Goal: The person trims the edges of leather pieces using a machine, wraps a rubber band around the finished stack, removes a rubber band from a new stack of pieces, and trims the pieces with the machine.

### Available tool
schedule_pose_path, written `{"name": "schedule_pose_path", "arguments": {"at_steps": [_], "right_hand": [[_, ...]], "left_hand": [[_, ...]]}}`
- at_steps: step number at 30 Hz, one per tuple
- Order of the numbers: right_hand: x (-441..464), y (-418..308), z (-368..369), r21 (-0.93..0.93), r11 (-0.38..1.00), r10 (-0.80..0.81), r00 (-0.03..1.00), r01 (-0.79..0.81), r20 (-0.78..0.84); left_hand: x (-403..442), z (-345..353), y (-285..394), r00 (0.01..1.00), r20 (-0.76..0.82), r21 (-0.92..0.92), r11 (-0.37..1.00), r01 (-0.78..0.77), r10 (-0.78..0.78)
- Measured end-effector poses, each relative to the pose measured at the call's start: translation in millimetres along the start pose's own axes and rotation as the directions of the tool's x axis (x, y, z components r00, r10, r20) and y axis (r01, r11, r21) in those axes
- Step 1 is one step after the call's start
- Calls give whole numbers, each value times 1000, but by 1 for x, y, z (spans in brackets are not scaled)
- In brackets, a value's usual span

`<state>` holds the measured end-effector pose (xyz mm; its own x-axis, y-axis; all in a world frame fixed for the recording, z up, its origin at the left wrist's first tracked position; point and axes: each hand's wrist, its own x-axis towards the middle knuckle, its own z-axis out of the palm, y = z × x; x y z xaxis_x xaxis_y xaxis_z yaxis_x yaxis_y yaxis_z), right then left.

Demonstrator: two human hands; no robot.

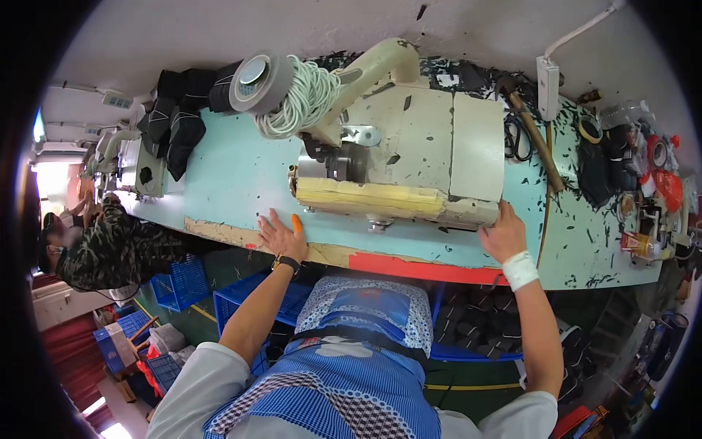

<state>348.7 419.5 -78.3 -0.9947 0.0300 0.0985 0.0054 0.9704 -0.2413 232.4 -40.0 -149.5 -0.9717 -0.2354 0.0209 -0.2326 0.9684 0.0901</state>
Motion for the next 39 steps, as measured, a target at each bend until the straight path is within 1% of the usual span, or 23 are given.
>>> {"name": "schedule_pose_path", "arguments": {"at_steps": [4, 7, 9, 12, 13, 14, 15, 16, 17, 18, 19, 20, 21, 22, 25, 27, 31, 33, 34, 35, 37, 38, 39], "right_hand": [[18, 19, 15, 301, 939, 147, 986, -165, 81], [20, 36, 12, 295, 949, 34, 969, -108, 245], [22, 45, 11, 357, 913, 36, 912, -196, 410], [32, 52, 6, 467, 884, -187, 915, -1, 356], [43, 68, 15, 305, 865, -491, 797, 399, 350], [54, 82, 27, 309, 864, -491, 797, 397, 352], [76, 88, 29, 309, 951, -274, 538, 25, 797], [84, 94, 27, 94, 952, -88, 34, -292, 996], [85, 111, 24, 87, 957, -82, 29, -276, 996], [84, 136, 26, 181, 973, -217, 313, 142, 925], [89, 132, 22, 136, 834, -435, 487, 535, 757], [107, 135, 17, 257, 946, -319, 430, 198, 844], [132, 106, -20, 294, 937, -226, 315, -189, 922], [145, 60, -61, 201, 660, 83, 336, -724, 938], [108, 21, -83, 374, 894, -115, 678, -249, 726], [33, 18, -24, 387, 857, 170, 895, -341, 413], [22, 43, 13, 342, 876, 165, 876, -341, 452], [61, 50, -5, 432, 807, -152, 564, -404, 812], [71, 52, -5, 419, 821, -181, 519, -387, 835], [62, 57, -2, 418, 819, -173, 526, -393, 833], [35, 59, 8, 484, 862, -89, 897, -149, 433], [18, 51, 14, 484, 862, -89, 895, -150, 437], [2, 31, 15, 288, 948, 34, 942, -137, 335]], "left_hand": [[1, 1, 0, 1000, -5, 25, 999, 20, -19], [1, 3, 1, 1000, -30, 13, 1000, -1, 2], [2, 2, 3, 999, -30, 4, 1000, 12, -12], [1, 0, 4, 998, -63, -4, 1000, 14, -14], [0, 2, 2, 998, -68, 10, 1000, 11, -10], [1, 3, 3, 997, -73, 19, 1000, -3, 4], [5, 2, 4, 997, -71, 17, 1000, -7, 8], [1, -1, 3, 999, -50, -5, 1000, -7, 7], [0, -3, 4, 999, -44, -31, 1000, 4, -5], [2, -3, 7, 998, -54, -33, 999, 19, -20], [1, -2, 7, 998, -62, -35, 999, 15, -17], [1, -3, 4, 998, -66, -34, 999, 5, -7], [-3, -4, -2, 998, -57, -24, 1000, -6, 5], [-2, -2, -3, 998, -65, -18, 1000, -8, 7], [1, -3, 5, 998, -60, -41, 999, -9, 7], [1, -3, 3, 999, -48, -45, 999, -11, 9], [0, 1, 2, 997, -78, -26, 1000, -17, 15], [0, 3, 1, 994, -108, 0, 1000, -19, 19], [2, 2, 3, 993, -113, -3, 999, -34, 33], [2, 1, 3, 994, -107, -11, 1000, -26, 25], [1, 1, 3, 996, -91, -18, 1000, -15, 13], [2, 2, 1, 995, -99, -22, 999, -27, 24], [1, 2, -1, 994, -105, -23, 999, -36, 34]]}}
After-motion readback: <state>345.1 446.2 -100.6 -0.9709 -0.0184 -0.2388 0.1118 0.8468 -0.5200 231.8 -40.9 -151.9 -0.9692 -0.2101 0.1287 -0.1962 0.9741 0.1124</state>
